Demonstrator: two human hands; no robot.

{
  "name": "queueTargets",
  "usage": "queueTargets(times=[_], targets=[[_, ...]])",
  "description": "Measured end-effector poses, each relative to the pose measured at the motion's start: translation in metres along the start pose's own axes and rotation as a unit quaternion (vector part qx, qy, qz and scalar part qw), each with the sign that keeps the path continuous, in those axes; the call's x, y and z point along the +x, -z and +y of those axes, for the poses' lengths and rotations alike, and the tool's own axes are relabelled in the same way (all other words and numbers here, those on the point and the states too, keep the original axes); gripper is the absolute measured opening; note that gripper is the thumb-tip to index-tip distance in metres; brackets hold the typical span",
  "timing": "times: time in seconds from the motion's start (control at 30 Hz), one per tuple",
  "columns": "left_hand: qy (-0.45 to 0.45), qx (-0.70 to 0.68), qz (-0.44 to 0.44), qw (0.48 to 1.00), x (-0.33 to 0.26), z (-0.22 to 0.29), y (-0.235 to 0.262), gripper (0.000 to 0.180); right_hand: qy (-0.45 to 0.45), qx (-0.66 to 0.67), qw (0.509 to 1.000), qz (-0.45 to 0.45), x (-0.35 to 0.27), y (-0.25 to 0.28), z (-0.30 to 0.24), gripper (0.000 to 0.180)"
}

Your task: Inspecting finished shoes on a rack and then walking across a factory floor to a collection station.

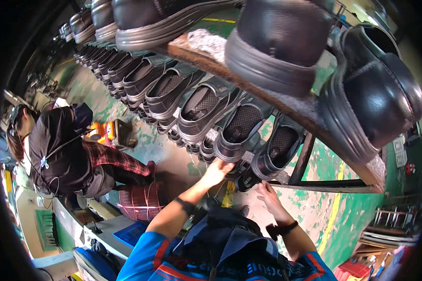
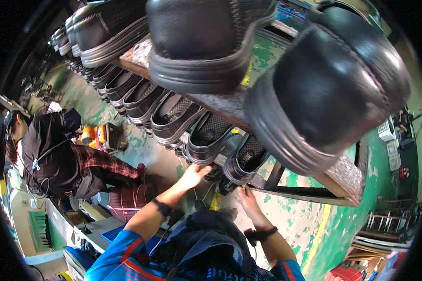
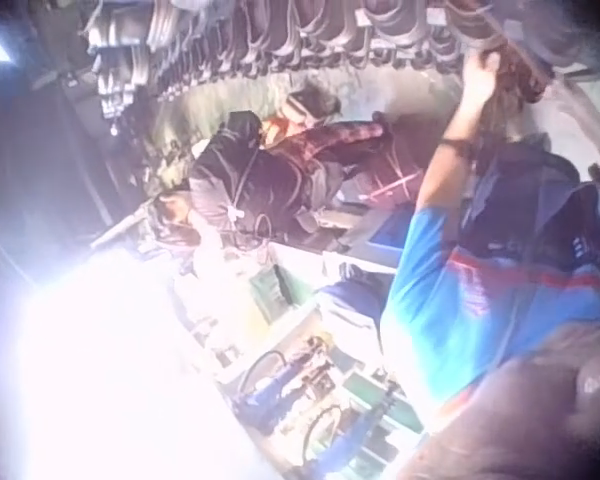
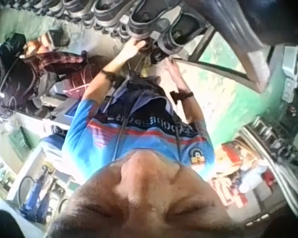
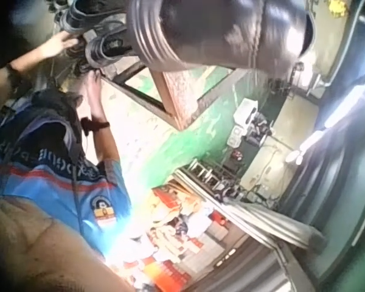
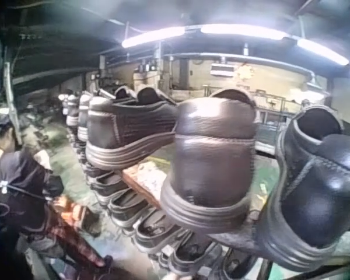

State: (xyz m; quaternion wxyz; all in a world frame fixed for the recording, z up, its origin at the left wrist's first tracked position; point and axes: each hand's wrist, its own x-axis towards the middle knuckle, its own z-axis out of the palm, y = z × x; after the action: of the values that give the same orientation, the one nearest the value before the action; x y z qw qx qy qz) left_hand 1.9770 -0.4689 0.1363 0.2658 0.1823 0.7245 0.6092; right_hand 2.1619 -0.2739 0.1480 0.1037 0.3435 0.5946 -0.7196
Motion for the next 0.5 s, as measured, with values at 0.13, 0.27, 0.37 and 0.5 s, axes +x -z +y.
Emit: queueTargets(times=[0.13, 0.27, 0.37, 0.5], targets=[[-0.059, -0.153, 0.106, 0.981, -0.054, 0.106, 0.041, 0.026, 0.124, -0.006, 0.990, -0.061, -0.098, -0.003, -0.081, 0.052], [-0.228, 0.050, 0.180, 0.956, -0.034, 0.174, 0.051, 0.028, 0.435, -0.124, 0.886, 0.099, -0.129, -0.045, -0.140, 0.060], [-0.135, -0.045, 0.141, 0.980, 0.009, 0.189, 0.043, 0.037, 0.366, -0.052, 0.917, 0.150, -0.100, -0.054, -0.162, 0.073], [0.005, -0.014, 0.003, 1.000, 0.035, 0.233, 0.026, 0.056, 0.308, 0.062, 0.924, 0.219, -0.051, -0.040, -0.188, 0.078]])
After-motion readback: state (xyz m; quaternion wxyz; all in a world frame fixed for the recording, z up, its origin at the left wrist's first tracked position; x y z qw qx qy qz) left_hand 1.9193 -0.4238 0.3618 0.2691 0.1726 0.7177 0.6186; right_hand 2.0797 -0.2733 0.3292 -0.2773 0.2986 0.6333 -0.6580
